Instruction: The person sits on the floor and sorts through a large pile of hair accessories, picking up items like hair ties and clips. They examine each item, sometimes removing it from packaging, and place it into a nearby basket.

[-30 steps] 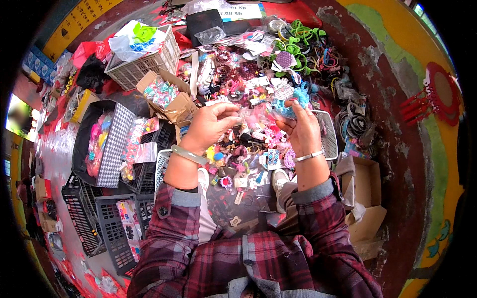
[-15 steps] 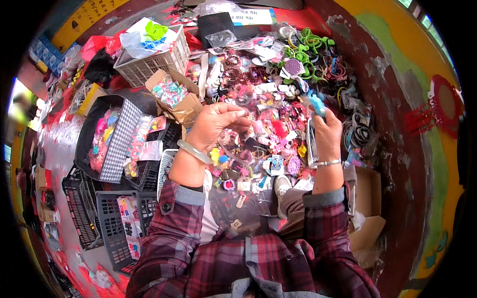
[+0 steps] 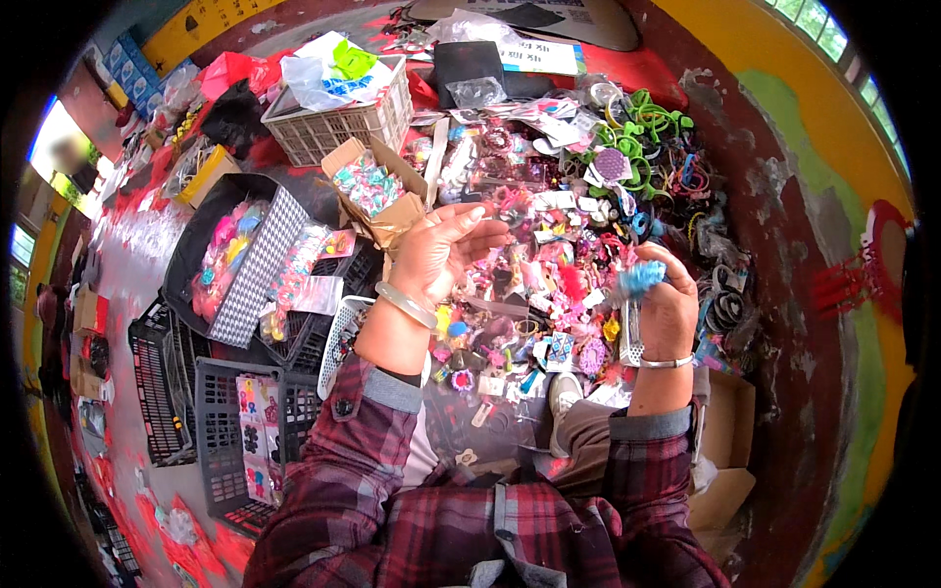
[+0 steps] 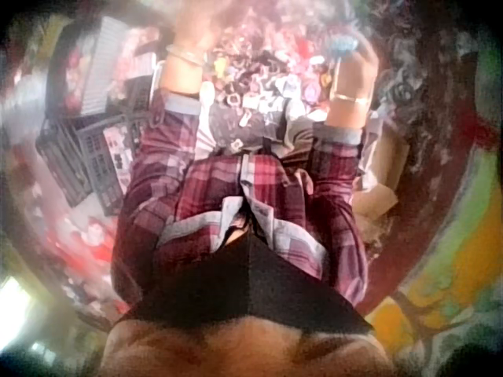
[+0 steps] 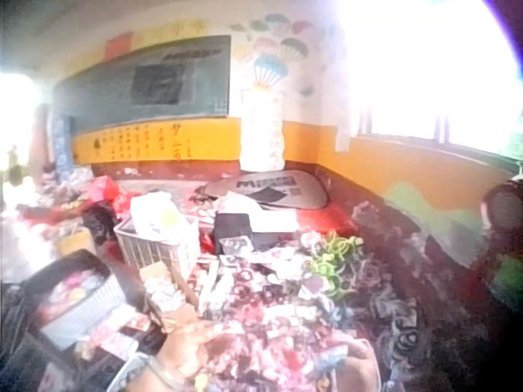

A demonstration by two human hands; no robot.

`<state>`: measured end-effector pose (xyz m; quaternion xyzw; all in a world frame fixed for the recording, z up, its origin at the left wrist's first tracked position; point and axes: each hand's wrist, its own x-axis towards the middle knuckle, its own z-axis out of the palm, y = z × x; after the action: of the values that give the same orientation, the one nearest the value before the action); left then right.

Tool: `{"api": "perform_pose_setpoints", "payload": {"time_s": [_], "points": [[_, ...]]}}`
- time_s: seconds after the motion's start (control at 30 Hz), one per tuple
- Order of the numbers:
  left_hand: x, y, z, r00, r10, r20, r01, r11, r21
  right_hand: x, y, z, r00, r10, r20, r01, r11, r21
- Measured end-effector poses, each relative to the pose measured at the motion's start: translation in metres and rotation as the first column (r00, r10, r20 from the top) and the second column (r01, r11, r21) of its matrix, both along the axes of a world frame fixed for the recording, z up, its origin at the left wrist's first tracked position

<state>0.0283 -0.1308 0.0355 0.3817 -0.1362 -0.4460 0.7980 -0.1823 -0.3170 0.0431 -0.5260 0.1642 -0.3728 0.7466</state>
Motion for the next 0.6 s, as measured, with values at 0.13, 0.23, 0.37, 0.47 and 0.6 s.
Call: {"api": "perform_pose_setpoints", "payload": {"time_s": [0.13, 0.23, 0.37, 0.47, 0.6], "points": [[0.001, -0.003, -0.005, 1.0, 0.022, -0.014, -0.022, 0.999, -0.024, -0.003, 0.001, -0.003, 0.982, 0.083, 0.172, -0.099, 0.991, 0.091], [0.004, -0.006, -0.009, 0.983, 0.155, -0.1, -0.16, 0.986, -0.039, 0.001, 0.006, -0.005, 0.968, 0.158, 0.195, -0.17, 0.984, 0.048], [0.003, -0.008, -0.012, 0.963, 0.226, -0.145, -0.243, 0.963, -0.117, 0.007, 0.014, -0.015, 0.915, 0.377, 0.142, -0.384, 0.923, 0.022], [0.001, -0.01, -0.013, 0.947, 0.267, -0.18, -0.297, 0.941, -0.162, 0.024, 0.048, -0.006, 0.921, 0.286, -0.264, -0.287, 0.957, 0.034], [-0.009, -0.019, -0.011, 0.937, 0.294, -0.189, -0.33, 0.921, -0.208, 0.044, 0.061, -0.023, 0.903, 0.311, -0.297, -0.309, 0.949, 0.055]]}}
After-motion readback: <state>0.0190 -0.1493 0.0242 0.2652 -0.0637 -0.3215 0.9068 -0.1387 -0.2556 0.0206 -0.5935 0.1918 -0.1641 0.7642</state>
